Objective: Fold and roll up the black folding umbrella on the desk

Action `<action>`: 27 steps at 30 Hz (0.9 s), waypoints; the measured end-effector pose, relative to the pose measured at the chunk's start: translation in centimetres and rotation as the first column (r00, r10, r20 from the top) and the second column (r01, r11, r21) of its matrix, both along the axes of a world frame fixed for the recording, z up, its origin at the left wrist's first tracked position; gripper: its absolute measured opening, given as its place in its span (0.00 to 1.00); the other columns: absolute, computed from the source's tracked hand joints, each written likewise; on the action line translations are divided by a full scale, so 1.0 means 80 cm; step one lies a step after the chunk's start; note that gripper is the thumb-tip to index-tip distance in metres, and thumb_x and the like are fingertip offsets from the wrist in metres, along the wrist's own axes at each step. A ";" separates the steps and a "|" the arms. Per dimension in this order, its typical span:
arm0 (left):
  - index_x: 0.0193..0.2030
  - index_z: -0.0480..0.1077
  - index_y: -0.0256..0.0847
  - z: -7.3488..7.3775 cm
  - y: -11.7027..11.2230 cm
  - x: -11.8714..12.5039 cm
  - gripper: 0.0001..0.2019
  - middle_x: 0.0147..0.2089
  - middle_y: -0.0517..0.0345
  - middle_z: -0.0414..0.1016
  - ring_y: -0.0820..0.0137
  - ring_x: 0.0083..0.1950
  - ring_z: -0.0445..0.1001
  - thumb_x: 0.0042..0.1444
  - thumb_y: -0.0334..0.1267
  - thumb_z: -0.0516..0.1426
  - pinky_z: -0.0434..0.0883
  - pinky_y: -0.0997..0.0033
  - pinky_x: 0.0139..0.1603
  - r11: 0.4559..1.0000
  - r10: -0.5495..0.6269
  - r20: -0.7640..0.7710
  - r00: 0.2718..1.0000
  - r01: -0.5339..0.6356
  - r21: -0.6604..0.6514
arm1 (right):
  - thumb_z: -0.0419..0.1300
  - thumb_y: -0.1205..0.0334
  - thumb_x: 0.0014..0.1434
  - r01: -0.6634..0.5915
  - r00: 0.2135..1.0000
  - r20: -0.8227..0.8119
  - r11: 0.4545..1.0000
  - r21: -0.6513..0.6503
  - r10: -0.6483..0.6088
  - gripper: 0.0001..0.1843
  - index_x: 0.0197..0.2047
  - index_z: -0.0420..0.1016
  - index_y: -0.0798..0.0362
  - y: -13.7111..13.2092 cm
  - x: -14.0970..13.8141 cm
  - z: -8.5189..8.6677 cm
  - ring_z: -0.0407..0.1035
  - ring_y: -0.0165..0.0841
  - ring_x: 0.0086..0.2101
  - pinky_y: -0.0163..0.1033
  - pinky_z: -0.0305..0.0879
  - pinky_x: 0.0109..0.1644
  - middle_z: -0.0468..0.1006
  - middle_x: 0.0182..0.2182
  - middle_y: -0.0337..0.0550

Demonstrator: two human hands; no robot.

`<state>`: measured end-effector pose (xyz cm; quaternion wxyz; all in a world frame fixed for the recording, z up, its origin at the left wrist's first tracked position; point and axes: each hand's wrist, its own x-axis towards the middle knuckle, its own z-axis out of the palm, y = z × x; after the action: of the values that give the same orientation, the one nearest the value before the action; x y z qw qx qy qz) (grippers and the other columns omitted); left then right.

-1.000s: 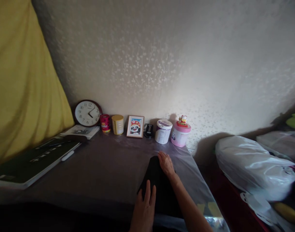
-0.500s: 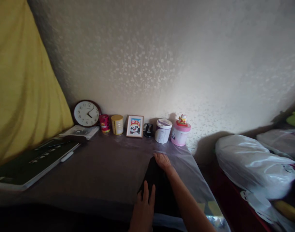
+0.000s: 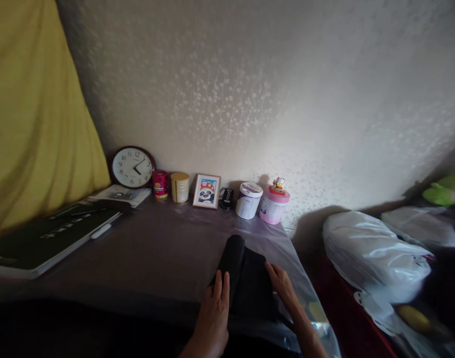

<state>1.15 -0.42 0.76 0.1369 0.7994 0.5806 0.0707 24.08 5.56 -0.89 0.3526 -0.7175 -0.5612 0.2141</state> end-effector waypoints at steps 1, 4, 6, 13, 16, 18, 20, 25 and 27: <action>0.66 0.38 0.31 0.000 0.000 0.000 0.46 0.69 0.39 0.36 0.55 0.65 0.52 0.36 0.14 0.48 0.60 0.62 0.59 1.000 -0.001 0.000 1.000 0.001 -0.002 | 0.46 0.46 0.56 0.000 1.000 0.015 1.000 0.009 0.000 0.25 0.35 0.76 0.55 -0.003 -0.005 0.000 0.72 0.40 0.32 0.38 0.65 0.31 0.78 0.30 0.47; 0.66 0.37 0.31 0.002 0.001 0.001 0.46 0.69 0.39 0.36 0.57 0.64 0.55 0.36 0.14 0.48 0.61 0.64 0.58 1.000 0.003 -0.006 1.000 -0.003 -0.017 | 0.49 0.46 0.55 0.023 0.996 0.083 0.998 0.054 -0.027 0.23 0.37 0.76 0.56 -0.006 -0.018 0.004 0.73 0.41 0.35 0.37 0.64 0.35 0.79 0.32 0.49; 0.66 0.37 0.32 0.005 0.000 0.001 0.47 0.69 0.39 0.36 0.58 0.63 0.56 0.36 0.14 0.48 0.62 0.65 0.58 1.000 -0.002 -0.015 1.000 0.001 -0.028 | 0.49 0.48 0.55 0.035 0.992 0.118 0.997 0.070 -0.043 0.22 0.39 0.75 0.56 -0.006 -0.022 0.009 0.74 0.41 0.35 0.37 0.64 0.36 0.80 0.33 0.49; 0.66 0.35 0.32 0.011 -0.002 0.000 0.47 0.68 0.33 0.41 0.56 0.65 0.53 0.37 0.14 0.50 0.60 0.64 0.59 0.998 0.026 -0.036 0.999 -0.028 -0.063 | 0.47 0.54 0.58 -0.003 0.953 0.304 0.999 0.034 -0.007 0.20 0.44 0.73 0.57 -0.004 -0.032 0.028 0.74 0.41 0.37 0.38 0.63 0.37 0.80 0.34 0.50; 0.66 0.36 0.31 0.009 -0.002 0.000 0.48 0.67 0.31 0.43 0.54 0.65 0.54 0.37 0.15 0.52 0.60 0.63 0.59 0.998 0.021 -0.019 1.000 -0.023 -0.061 | 0.48 0.55 0.58 -0.011 0.942 0.336 0.999 0.037 -0.002 0.20 0.45 0.74 0.56 -0.002 -0.040 0.036 0.74 0.42 0.39 0.38 0.63 0.38 0.80 0.35 0.50; 0.66 0.37 0.28 0.009 -0.002 0.000 0.48 0.67 0.30 0.43 0.54 0.65 0.53 0.36 0.15 0.53 0.59 0.64 0.60 0.998 0.022 -0.003 1.000 -0.022 -0.052 | 0.48 0.56 0.58 -0.032 0.947 0.322 0.999 0.036 0.019 0.19 0.44 0.74 0.56 0.000 -0.045 0.042 0.74 0.42 0.38 0.39 0.63 0.38 0.80 0.35 0.50; 0.65 0.38 0.26 0.010 -0.002 0.000 0.47 0.67 0.30 0.44 0.55 0.65 0.53 0.36 0.16 0.53 0.58 0.65 0.60 0.998 0.032 -0.001 0.999 -0.032 -0.049 | 0.49 0.56 0.57 -0.055 0.956 0.289 0.998 0.042 0.041 0.18 0.42 0.75 0.55 0.005 -0.050 0.047 0.74 0.42 0.38 0.39 0.63 0.37 0.80 0.34 0.49; 0.65 0.40 0.26 0.012 -0.002 0.000 0.46 0.66 0.32 0.46 0.57 0.64 0.56 0.36 0.16 0.52 0.61 0.66 0.58 0.999 0.041 -0.041 0.998 -0.042 -0.029 | 0.52 0.54 0.54 -0.095 0.987 0.136 0.991 0.098 0.081 0.17 0.37 0.77 0.54 0.024 -0.062 0.061 0.74 0.41 0.35 0.39 0.64 0.35 0.81 0.32 0.46; 0.65 0.42 0.26 0.007 -0.002 0.001 0.46 0.66 0.32 0.47 0.56 0.63 0.58 0.35 0.17 0.53 0.62 0.66 0.58 0.999 0.036 -0.047 0.998 -0.035 0.011 | 0.52 0.54 0.53 -0.106 0.994 0.029 0.989 0.105 0.103 0.18 0.37 0.77 0.55 0.035 -0.071 0.064 0.74 0.40 0.32 0.39 0.65 0.34 0.81 0.30 0.46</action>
<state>1.19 -0.59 1.29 0.1177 0.7911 0.5975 0.0572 18.41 8.34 4.24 0.3722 -0.6698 -0.6127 0.1936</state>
